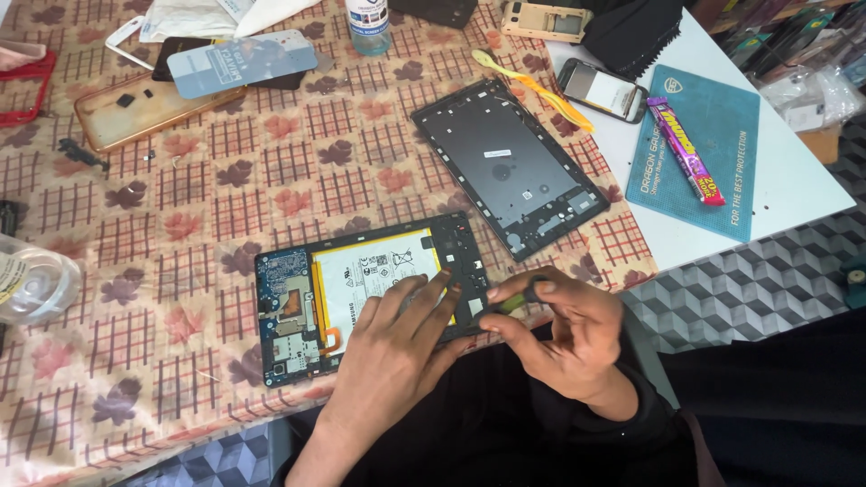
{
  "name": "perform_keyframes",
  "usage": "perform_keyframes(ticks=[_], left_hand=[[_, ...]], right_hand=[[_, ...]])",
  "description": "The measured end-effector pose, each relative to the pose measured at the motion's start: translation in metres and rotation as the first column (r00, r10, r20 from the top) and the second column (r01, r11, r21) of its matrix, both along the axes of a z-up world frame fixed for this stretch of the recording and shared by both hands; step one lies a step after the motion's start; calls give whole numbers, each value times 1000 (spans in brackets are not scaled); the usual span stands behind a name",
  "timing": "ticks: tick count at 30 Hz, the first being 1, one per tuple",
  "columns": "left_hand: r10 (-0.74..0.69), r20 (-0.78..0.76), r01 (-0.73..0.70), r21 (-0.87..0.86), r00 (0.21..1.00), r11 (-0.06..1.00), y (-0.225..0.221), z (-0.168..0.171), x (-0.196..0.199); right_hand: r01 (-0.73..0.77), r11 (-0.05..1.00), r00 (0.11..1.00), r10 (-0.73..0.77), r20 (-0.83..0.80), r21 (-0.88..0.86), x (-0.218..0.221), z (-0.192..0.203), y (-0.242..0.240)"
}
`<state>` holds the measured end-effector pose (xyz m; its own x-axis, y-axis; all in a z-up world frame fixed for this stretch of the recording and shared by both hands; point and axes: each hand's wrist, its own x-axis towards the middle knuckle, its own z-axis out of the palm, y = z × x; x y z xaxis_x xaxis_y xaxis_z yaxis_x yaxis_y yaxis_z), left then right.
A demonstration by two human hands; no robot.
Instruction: The person uses a screwdriver to remove screws from a disassembled tablet, then lifts and sets aside the back cover. They continue to unscrew internal components and reposition the tablet on the work surface.
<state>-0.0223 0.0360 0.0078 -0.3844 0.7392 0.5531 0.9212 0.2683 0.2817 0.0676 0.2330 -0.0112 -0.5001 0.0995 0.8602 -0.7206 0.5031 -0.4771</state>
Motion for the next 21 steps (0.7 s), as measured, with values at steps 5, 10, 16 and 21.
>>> perform_keyframes(ticks=[5, 10, 16, 21], left_hand=[[2, -9, -3, -14, 1000, 1000, -2, -1, -1], [2, -10, -2, -7, 1000, 1000, -2, -3, -2], [-2, -20, 2, 8, 1000, 1000, -2, -2, -2], [1, -19, -1, 5, 1000, 1000, -2, -2, -2]], right_hand=[[48, 998, 999, -48, 8, 35, -1, 0, -1], [68, 996, 998, -68, 1, 58, -1, 0, 3], [47, 996, 999, -48, 4, 70, -1, 2, 2], [68, 994, 998, -68, -1, 86, -3, 4, -3]])
